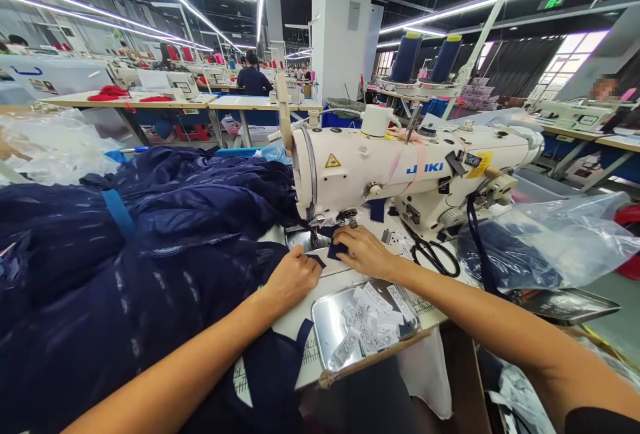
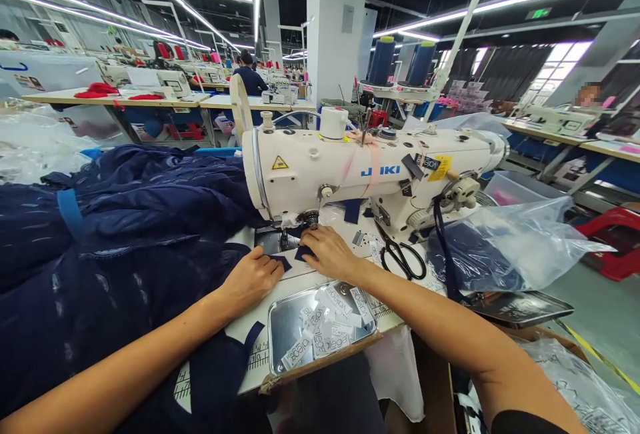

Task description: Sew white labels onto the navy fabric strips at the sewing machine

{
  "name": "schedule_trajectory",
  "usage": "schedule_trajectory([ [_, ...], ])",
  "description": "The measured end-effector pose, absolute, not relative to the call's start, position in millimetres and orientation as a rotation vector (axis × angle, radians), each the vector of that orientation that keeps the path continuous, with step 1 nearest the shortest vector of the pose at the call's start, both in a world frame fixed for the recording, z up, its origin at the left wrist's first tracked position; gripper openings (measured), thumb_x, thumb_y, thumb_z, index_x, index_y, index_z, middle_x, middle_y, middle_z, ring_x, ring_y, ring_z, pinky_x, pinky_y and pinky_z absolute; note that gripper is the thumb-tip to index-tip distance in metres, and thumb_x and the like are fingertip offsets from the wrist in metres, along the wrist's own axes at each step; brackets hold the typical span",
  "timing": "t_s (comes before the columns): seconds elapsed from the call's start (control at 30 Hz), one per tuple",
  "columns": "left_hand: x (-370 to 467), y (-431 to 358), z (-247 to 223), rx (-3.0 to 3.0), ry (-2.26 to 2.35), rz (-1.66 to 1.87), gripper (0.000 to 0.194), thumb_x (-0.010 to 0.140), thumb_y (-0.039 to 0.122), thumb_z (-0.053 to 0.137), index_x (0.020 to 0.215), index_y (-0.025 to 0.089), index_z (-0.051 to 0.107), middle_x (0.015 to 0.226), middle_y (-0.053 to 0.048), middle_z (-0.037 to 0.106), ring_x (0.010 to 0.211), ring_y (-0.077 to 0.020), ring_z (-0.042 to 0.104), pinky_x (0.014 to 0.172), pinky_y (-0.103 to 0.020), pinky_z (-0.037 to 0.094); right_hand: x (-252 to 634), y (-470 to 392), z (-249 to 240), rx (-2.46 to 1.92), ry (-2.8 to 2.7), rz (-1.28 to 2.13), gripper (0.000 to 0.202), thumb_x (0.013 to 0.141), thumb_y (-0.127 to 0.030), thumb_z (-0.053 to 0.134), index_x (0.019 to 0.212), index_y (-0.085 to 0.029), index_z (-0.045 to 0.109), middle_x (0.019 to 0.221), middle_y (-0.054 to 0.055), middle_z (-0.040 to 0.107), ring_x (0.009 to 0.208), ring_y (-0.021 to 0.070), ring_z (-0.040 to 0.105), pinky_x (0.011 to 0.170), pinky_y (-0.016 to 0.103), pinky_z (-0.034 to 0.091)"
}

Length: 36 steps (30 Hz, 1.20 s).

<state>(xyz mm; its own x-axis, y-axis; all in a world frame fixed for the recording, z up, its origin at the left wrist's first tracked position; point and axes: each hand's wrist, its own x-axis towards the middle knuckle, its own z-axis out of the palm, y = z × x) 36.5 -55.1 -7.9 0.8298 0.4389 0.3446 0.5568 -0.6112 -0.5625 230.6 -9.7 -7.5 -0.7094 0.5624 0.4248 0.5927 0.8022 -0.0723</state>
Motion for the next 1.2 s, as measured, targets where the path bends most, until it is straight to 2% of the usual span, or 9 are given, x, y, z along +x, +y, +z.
schedule_trajectory([
  [0.13,37,-54,-10,-2.312,-0.732,-0.239,0.022,0.074,0.002,0.043,0.058,0.013,0.054,0.049,-0.002,0.055,0.045,-0.0151,0.051,0.058,-0.031,0.032,231,-11,-7,-0.924,-2.628,-0.096,0.018,0.078,-0.031,0.057,0.082,-0.013,0.056,0.094,0.009,0.056,0.086,0.0206,0.048,0.076,0.034,0.037],
  [0.3,37,-53,-10,-2.301,-0.736,-0.242,0.023,0.075,0.001,0.042,0.058,0.012,0.052,0.049,-0.003,0.054,0.044,-0.0147,0.05,0.058,-0.031,0.031,227,-5,-8,-0.849,-2.688,-0.299,0.018,0.085,-0.021,0.047,0.073,-0.014,0.058,0.086,0.008,0.057,0.08,0.0185,0.047,0.072,0.032,0.035],
  [0.4,37,-52,-11,-2.297,-0.747,-0.247,0.026,0.076,0.001,0.039,0.058,0.013,0.052,0.048,-0.002,0.054,0.044,-0.0143,0.05,0.057,-0.03,0.031,223,-5,-7,-0.673,-2.776,-0.504,0.023,0.086,-0.012,0.041,0.071,-0.014,0.058,0.076,0.007,0.057,0.076,0.0182,0.047,0.076,0.033,0.035],
  [0.5,37,-52,-11,-2.3,-0.74,-0.268,0.028,0.077,0.0,0.037,0.057,0.014,0.051,0.048,-0.002,0.054,0.043,-0.0141,0.05,0.055,-0.03,0.03,219,-6,-7,-0.634,-2.807,-0.552,0.023,0.085,-0.006,0.039,0.072,-0.013,0.057,0.073,0.007,0.056,0.073,0.0177,0.048,0.078,0.034,0.034],
  [0.6,36,-52,-12,-2.305,-0.74,-0.29,0.027,0.077,-0.001,0.037,0.059,0.013,0.052,0.047,-0.002,0.054,0.043,-0.0144,0.05,0.055,-0.03,0.031,214,-6,-7,-0.85,-2.722,-0.352,0.015,0.082,-0.009,0.045,0.074,-0.011,0.058,0.079,0.008,0.057,0.074,0.018,0.05,0.072,0.031,0.037],
  [0.7,35,-53,-13,-2.292,-0.765,-0.309,0.026,0.079,-0.001,0.036,0.065,0.011,0.053,0.047,-0.002,0.053,0.043,-0.0142,0.049,0.055,-0.03,0.031,207,-5,-9,-1.01,-2.566,0.019,0.01,0.079,-0.01,0.05,0.072,-0.012,0.057,0.082,0.007,0.058,0.075,0.0161,0.052,0.068,0.028,0.038],
  [0.87,34,-54,-11,-2.219,-0.803,-0.39,0.03,0.082,0.0,0.03,0.073,0.01,0.056,0.047,0.0,0.052,0.042,-0.0125,0.048,0.054,-0.029,0.031,198,-4,-13,-1.081,-2.299,0.485,0.024,0.075,-0.007,0.053,0.052,-0.015,0.048,0.073,0.001,0.056,0.069,0.0116,0.053,0.065,0.024,0.038],
  [1.03,38,-53,-11,-2.222,-0.779,-0.379,0.029,0.082,0.0,0.03,0.079,0.006,0.058,0.048,-0.001,0.054,0.043,-0.0132,0.049,0.053,-0.029,0.032,196,-4,-15,-1.132,-2.191,0.63,0.026,0.072,-0.007,0.054,0.049,-0.015,0.046,0.071,0.0,0.056,0.063,0.01,0.051,0.06,0.022,0.036],
  [1.2,40,-52,-13,-2.284,-0.802,-0.322,0.029,0.081,-0.001,0.029,0.082,0.006,0.058,0.049,-0.003,0.055,0.044,-0.0151,0.05,0.053,-0.031,0.033,196,-3,-18,-1.102,-2.153,0.623,0.025,0.072,-0.007,0.053,0.05,-0.016,0.046,0.068,-0.001,0.055,0.063,0.0101,0.052,0.06,0.022,0.036],
])
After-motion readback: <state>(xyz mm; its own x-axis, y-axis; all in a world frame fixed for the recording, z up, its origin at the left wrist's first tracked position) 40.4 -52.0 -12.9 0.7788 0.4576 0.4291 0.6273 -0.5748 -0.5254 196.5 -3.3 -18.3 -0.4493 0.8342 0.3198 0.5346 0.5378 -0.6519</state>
